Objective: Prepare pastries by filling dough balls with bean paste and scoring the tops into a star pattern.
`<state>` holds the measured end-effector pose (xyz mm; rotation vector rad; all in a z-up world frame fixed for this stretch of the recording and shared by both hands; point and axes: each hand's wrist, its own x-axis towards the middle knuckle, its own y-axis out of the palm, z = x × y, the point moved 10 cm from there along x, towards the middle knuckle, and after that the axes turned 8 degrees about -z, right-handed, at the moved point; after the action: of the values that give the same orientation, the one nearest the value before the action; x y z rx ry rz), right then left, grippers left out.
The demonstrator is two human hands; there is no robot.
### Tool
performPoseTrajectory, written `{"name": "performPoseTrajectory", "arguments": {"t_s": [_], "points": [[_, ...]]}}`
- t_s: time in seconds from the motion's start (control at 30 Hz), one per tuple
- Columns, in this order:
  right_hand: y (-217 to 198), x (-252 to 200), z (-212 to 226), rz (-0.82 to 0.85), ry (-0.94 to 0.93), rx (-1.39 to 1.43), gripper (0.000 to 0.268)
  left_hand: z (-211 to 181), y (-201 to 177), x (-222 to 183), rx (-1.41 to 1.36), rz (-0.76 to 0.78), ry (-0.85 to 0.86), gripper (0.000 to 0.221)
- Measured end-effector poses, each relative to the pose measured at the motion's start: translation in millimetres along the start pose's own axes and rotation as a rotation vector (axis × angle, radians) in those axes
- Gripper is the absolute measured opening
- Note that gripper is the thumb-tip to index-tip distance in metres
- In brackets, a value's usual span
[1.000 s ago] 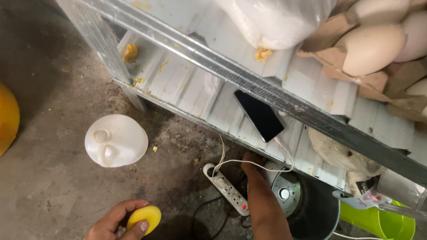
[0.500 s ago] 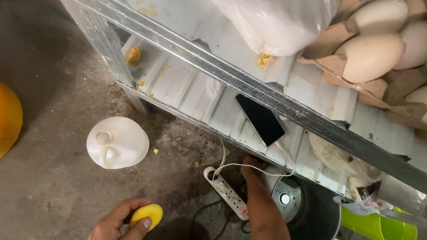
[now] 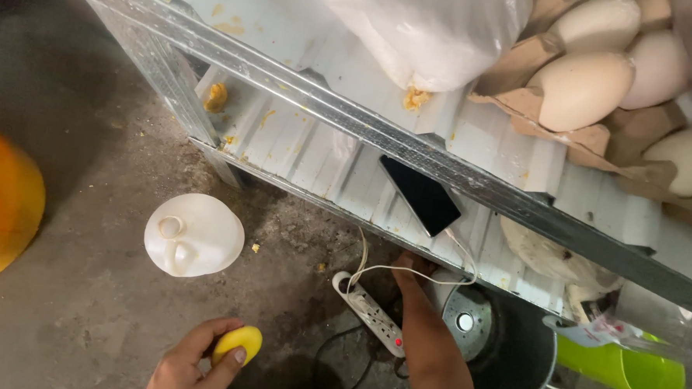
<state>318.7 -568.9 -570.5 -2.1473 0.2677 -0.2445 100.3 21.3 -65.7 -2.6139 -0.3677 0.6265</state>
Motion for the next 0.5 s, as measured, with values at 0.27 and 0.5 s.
{"name": "performPoseTrajectory", "arguments": {"t_s": [0.27,0.5], "points": [[-211,-83,-42,-0.204,0.044,1.17,0.036,-22,16,21,0.084,0.064,-0.076,0.042],[-326,-161,-97,-0.139,0.305,1.136,0.039,13,55,84,0.32,-0.027,0.235,0.059]]}}
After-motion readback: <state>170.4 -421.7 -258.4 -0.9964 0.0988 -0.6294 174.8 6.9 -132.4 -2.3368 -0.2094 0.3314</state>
